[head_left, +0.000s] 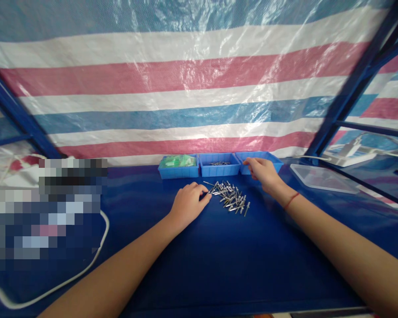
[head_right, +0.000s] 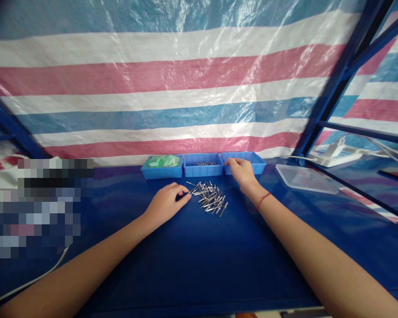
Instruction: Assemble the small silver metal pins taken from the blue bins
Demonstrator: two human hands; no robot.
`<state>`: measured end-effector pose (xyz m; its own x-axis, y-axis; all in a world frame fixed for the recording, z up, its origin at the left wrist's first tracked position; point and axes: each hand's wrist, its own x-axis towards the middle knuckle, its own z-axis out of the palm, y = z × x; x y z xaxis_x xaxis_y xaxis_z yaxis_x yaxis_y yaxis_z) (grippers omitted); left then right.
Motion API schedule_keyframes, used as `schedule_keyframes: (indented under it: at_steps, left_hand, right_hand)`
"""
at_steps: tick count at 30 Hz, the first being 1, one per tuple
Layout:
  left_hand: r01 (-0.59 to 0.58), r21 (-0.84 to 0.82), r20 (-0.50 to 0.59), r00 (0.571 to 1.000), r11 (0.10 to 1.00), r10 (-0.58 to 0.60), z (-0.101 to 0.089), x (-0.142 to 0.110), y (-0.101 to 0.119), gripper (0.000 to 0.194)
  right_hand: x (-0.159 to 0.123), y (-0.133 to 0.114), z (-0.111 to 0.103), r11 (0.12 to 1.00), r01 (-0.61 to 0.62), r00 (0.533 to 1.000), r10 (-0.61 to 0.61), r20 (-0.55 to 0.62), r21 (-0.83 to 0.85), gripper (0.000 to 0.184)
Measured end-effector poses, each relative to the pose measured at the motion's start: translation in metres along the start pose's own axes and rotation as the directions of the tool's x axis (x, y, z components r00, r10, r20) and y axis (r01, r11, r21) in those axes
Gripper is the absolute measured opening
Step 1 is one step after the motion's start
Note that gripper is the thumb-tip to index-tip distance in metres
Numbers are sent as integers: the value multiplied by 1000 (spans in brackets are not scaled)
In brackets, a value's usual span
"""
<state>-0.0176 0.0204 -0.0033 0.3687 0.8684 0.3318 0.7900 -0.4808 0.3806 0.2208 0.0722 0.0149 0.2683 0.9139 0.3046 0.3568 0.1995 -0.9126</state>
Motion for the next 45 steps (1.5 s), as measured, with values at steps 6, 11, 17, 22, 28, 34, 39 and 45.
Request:
schedule_keyframes:
  at_steps: [6, 11, 17, 22, 28, 34, 39, 45]
  left_hand:
    - [6, -95, -88, 996, 995, -15, 2, 1, -6, 19]
    - [-8, -296, -195, 979, 955, -53, 0, 3, -7, 20]
    - [-51, -432, -215, 976, 900, -48, -3, 3, 2, 20]
    - [-43, -450, -221, 973, 892, -64, -4, 2, 2, 21]
    - [-36, -480, -194, 979, 876, -65, -7, 1, 6, 20]
    - [-54, -514, -192, 980, 856, -53, -9, 0, 8, 20]
    - [-80, -500, -216, 976, 862, -35, -7, 0, 6, 18]
    - [-120, -477, -319, 947, 871, -45, -10, 0, 8, 10]
  right_hand:
    - [-28, -18, 24, 960, 230, 944, -180, 278, -159, 28]
    - [-51, -34, 35, 920, 364, 863, -275, 425, -144, 16]
    - [-63, -44, 40, 940, 339, 852, -327, 410, 45, 18]
    - [-65, -47, 39, 943, 309, 869, -332, 366, 122, 20]
    - [-66, -50, 37, 924, 367, 857, -381, 347, 107, 19]
    - [-66, -51, 36, 904, 415, 831, -422, 361, 101, 18]
    - [-68, -53, 35, 878, 476, 816, -464, 346, 55, 17]
    - [-65, -53, 33, 809, 587, 768, -543, 339, -32, 13]
